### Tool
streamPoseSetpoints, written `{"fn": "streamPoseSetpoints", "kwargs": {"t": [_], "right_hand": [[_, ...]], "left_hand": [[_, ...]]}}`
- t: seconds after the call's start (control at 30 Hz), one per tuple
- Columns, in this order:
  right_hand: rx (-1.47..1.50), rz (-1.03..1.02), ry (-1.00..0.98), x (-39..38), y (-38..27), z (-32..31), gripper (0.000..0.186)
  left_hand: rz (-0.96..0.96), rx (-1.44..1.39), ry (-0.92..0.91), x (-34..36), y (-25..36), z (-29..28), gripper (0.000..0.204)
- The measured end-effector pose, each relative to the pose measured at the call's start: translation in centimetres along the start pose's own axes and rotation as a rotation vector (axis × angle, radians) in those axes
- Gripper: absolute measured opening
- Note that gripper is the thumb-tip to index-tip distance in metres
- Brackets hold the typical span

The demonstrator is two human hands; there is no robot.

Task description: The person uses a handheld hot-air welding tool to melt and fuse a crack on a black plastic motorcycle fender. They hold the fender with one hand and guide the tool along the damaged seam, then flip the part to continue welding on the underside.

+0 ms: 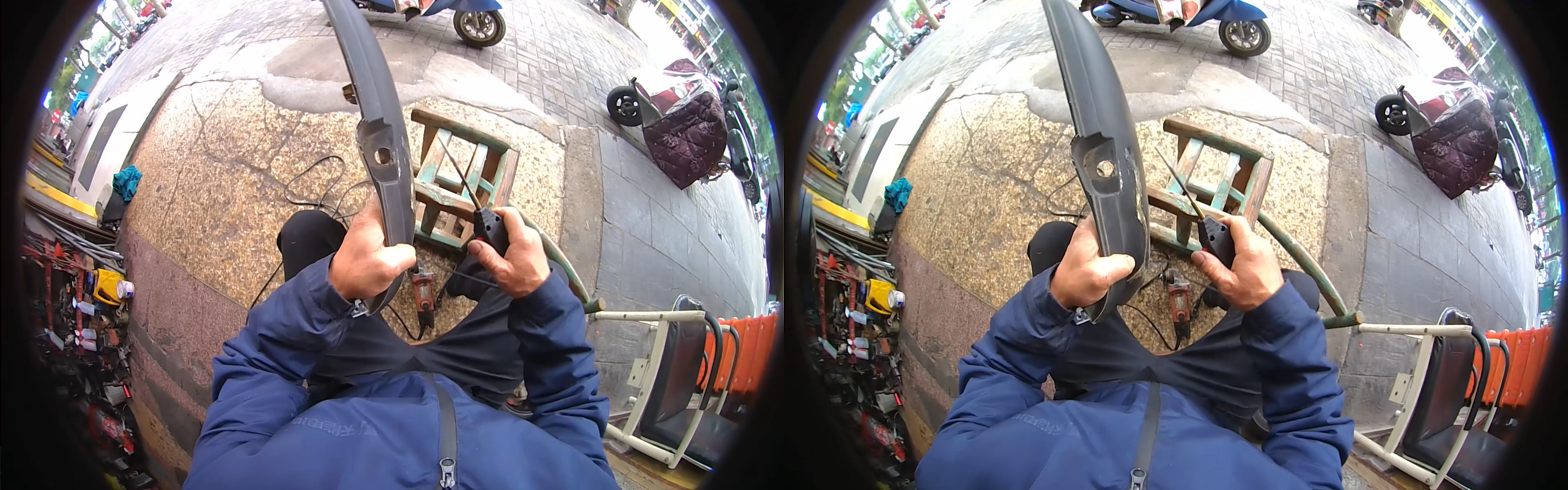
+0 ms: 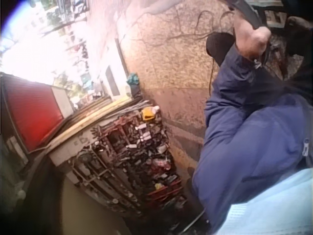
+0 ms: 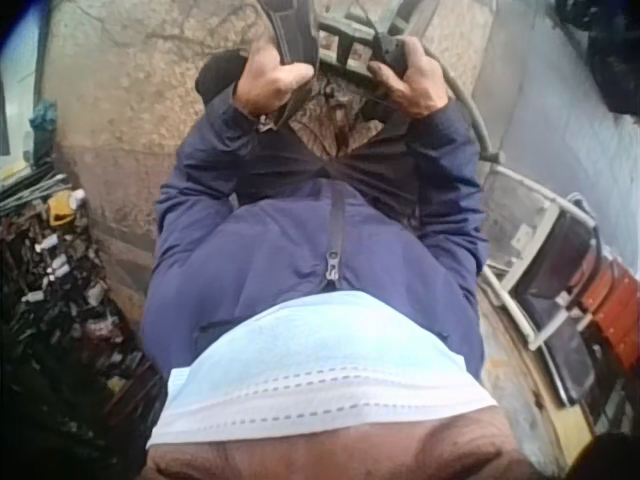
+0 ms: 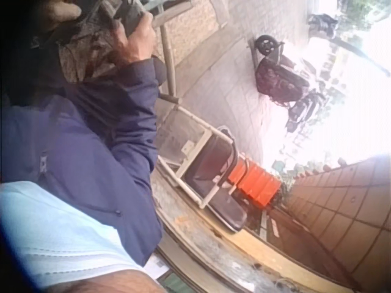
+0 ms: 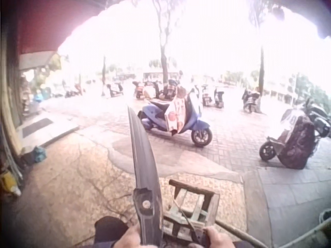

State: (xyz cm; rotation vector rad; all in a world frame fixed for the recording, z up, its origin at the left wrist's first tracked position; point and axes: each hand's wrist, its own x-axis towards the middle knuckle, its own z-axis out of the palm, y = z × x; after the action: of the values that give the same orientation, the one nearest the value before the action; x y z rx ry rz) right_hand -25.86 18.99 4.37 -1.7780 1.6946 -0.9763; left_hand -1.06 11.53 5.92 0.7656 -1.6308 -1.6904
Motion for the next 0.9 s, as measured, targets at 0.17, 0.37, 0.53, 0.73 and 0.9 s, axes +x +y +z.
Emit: {"fn": "streamPoseSetpoints", "kwargs": {"t": [0.17, 0.37, 0.53, 0.73, 0.9], "right_hand": [[-0.100, -0.057, -0.103, 0.1, 0.0, -1.4, 0.047], [-0.140, -0.093, -0.132, -0.2, -0.3, -2.1, 0.046], [-0.169, -0.106, -0.153, 0.2, -0.2, -2.3, 0.047], [-0.184, -0.156, -0.151, 0.6, -0.3, -2.6, 0.044], [-0.189, -0.128, -0.150, 0.6, -0.5, -2.9, 0.043]], "left_hand": [[-0.073, -0.147, -0.093, -1.1, 0.3, 0.6, 0.071], [-0.148, -0.139, -0.152, -1.0, 0.5, 0.5, 0.068], [-0.198, -0.101, -0.166, -1.0, 1.1, 0.5, 0.068], [-0.175, -0.122, -0.156, -1.0, 1.3, 1.0, 0.069], [-0.159, -0.096, -0.170, -1.0, 1.0, 0.9, 0.069]]}}
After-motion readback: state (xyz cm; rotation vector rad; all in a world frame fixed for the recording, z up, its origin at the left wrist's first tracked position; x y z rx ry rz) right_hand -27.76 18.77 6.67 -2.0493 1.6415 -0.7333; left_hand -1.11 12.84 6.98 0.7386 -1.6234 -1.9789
